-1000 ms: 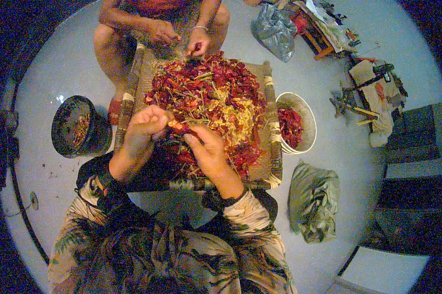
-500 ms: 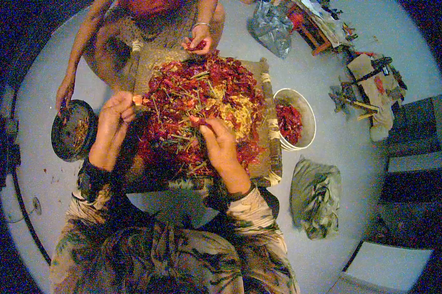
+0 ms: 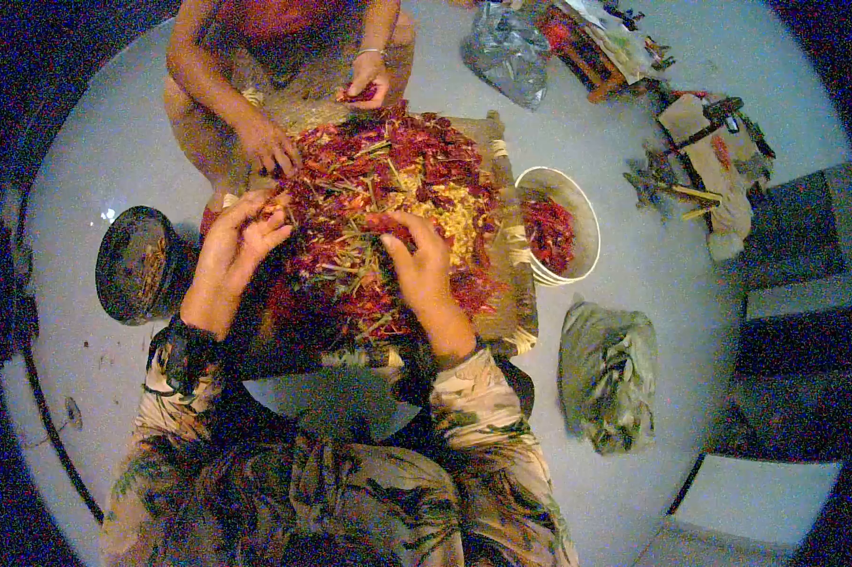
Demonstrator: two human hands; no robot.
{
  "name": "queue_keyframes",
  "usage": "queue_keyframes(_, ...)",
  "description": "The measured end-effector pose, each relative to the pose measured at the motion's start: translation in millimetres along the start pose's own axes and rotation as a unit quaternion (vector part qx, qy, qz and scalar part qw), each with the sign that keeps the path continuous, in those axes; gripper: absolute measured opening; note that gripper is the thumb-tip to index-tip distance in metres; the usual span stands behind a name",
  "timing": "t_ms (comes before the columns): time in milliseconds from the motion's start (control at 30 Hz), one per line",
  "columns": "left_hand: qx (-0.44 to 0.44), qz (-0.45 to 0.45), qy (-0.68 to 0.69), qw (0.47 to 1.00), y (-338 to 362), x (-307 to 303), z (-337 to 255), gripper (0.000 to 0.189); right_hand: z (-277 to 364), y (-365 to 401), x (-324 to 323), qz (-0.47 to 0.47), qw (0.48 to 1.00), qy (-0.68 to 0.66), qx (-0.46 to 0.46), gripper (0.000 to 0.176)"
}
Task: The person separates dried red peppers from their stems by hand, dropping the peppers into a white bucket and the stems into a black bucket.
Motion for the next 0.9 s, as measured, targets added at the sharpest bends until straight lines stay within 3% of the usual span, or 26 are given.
queue_keyframes(33, 0.002, 0.008, 0.005, 1.0, -3, -4, 0, 0.018, -8, -1, -1, -0.006, 0.997, -0.043, 0.057, 0.026)
queue_keyframes(67, 0.004, 0.016, 0.01, 1.0, -6, -9, -1, 0.018, -51, -2, -3, -0.056, 0.994, -0.084, 0.05, 0.025)
queue_keyframes(133, 0.009, 0.024, 0.015, 1.0, -7, -12, -3, 0.016, -48, -15, -33, -0.126, 0.973, -0.128, 0.143, 0.023)
queue_keyframes(233, 0.025, 0.02, 0.015, 0.999, -5, -13, -7, 0.014, -77, -21, -92, -0.288, 0.824, -0.473, 0.124, 0.036)
queue_keyframes(333, 0.044, -0.014, 0.001, 0.999, -2, -9, -9, 0.015, -91, -20, -113, -0.423, 0.697, -0.543, 0.202, 0.035)
queue_keyframes(400, 0.049, -0.058, -0.021, 0.997, 4, 0, -11, 0.014, -117, -12, -103, -0.313, 0.784, -0.504, 0.18, 0.035)
queue_keyframes(533, 0.068, -0.071, -0.056, 0.994, 14, 9, -13, 0.012, -78, -15, -46, -0.165, 0.904, -0.332, 0.215, 0.022)
queue_keyframes(633, 0.048, -0.039, -0.028, 0.998, -2, -13, -13, 0.013, -67, -10, -1, -0.008, 0.985, -0.113, 0.132, 0.021)
queue_keyframes(667, 0.051, -0.048, -0.021, 0.997, -3, -17, -11, 0.014, -66, -6, 11, 0.034, 0.996, -0.032, 0.073, 0.02)
queue_keyframes(733, 0.058, -0.066, -0.006, 0.996, 2, -7, -11, 0.015, -49, -2, 36, 0.113, 0.991, 0.023, 0.07, 0.02)
queue_keyframes(800, 0.059, -0.048, -0.004, 0.997, -1, -11, -10, 0.02, -25, -7, 55, 0.168, 0.972, 0.152, -0.065, 0.023)
queue_keyframes(833, 0.061, -0.047, -0.004, 0.997, -1, -7, -10, 0.021, -24, -10, 70, 0.122, 0.955, 0.211, -0.171, 0.024)
queue_keyframes(900, 0.063, -0.048, -0.011, 0.997, 0, -5, -10, 0.023, -21, -18, 89, 0.155, 0.933, 0.271, -0.178, 0.024)
Point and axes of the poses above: each hand's wrist, its own y-axis away from the middle knuckle, its own x-axis out of the palm, z = x × y, the point moved 1 cm from there along -y, towards the middle knuckle, and after that the axes turned 4 degrees about -x, right-handed, at the moved point
